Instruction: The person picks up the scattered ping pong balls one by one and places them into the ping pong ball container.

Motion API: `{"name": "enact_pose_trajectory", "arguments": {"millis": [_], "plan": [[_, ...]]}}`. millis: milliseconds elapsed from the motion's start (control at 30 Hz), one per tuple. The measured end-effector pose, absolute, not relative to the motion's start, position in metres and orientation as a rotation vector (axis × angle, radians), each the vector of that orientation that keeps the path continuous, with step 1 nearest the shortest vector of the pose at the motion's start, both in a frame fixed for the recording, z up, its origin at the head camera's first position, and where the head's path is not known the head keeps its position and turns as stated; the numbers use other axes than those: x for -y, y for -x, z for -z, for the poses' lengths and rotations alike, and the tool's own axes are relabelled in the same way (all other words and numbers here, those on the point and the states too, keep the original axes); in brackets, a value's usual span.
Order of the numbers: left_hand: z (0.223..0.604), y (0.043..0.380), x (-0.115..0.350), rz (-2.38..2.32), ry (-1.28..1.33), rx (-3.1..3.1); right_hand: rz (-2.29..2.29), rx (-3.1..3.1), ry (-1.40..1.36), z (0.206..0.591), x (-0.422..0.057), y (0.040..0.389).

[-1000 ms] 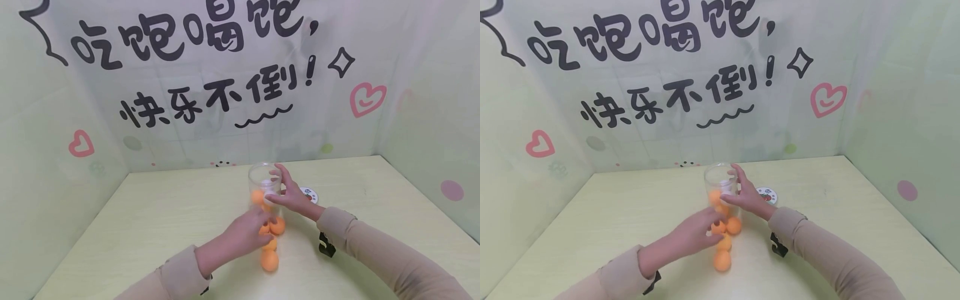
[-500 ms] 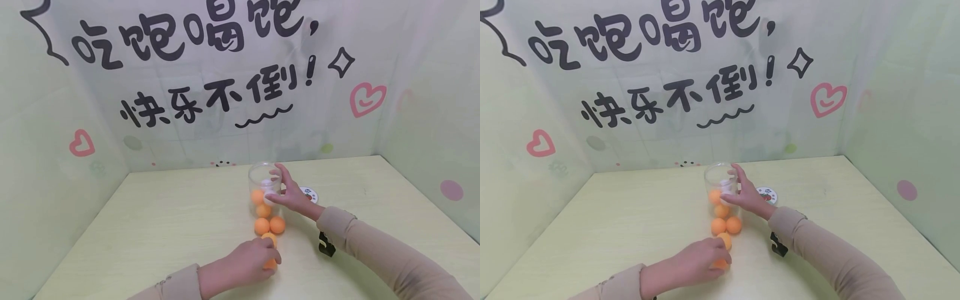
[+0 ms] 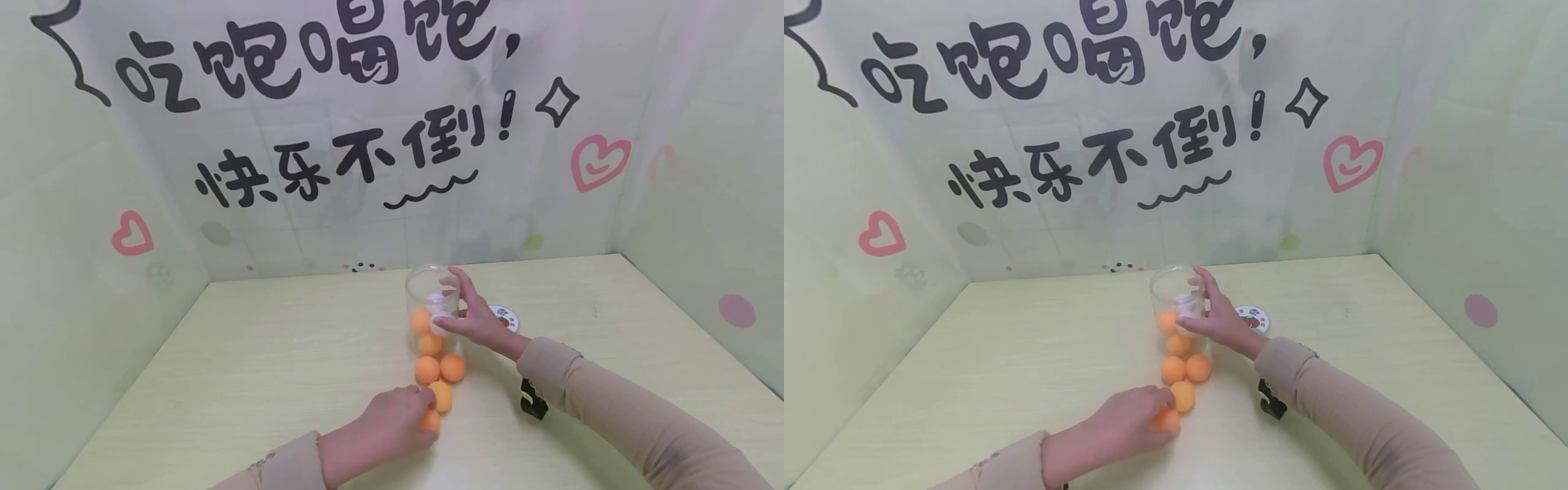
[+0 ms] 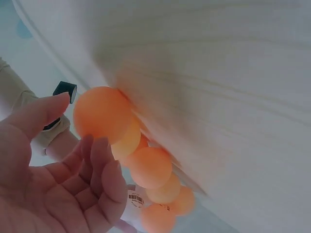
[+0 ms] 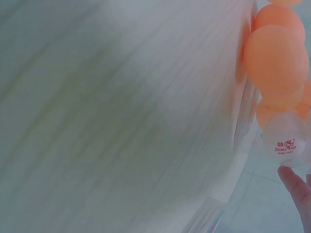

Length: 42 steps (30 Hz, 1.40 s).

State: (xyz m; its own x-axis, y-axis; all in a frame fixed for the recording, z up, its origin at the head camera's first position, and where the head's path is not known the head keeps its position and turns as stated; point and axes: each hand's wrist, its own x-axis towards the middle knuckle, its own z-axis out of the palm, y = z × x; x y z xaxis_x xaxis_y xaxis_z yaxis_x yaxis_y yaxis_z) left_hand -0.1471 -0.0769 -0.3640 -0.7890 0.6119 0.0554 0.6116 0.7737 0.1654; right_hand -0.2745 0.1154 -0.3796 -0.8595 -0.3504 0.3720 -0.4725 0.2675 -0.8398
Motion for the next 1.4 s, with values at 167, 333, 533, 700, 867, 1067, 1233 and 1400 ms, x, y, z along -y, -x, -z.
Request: {"name": "enact_pose_trajectory", "arguments": {"millis": [167,333,533,700,867,1067,1233,1400], "plan": [[0.369,0.151,0.086,-0.249,-0.935,-2.942,-1.664,2.397,-0.780,0.380,-0.113,0.277],[0.369,0.157,0.092,-0.253,-0.825,-2.864,-1.660,2.394,-0.766,0.381,-0.110,0.278],[0.367,0.160,0.092,-0.235,-0.771,-2.833,-1.656,2.401,-0.762,0.381,-0.109,0.282],[0.363,0.163,0.092,-0.224,-0.729,-2.859,-1.671,2.396,-0.766,0.381,-0.110,0.284],[0.358,0.176,0.094,-0.327,-0.663,-2.872,-1.677,2.394,-0.771,0.381,-0.111,0.287],[0.346,0.195,0.103,-0.550,-0.547,-2.873,-1.660,2.402,-0.772,0.382,-0.112,0.289],[0.334,0.209,0.107,-0.714,-0.447,-2.899,-1.663,2.396,-0.776,0.382,-0.113,0.288],[0.321,0.218,0.108,-0.826,-0.433,-2.954,-1.659,2.392,-0.781,0.382,-0.113,0.287]]}}
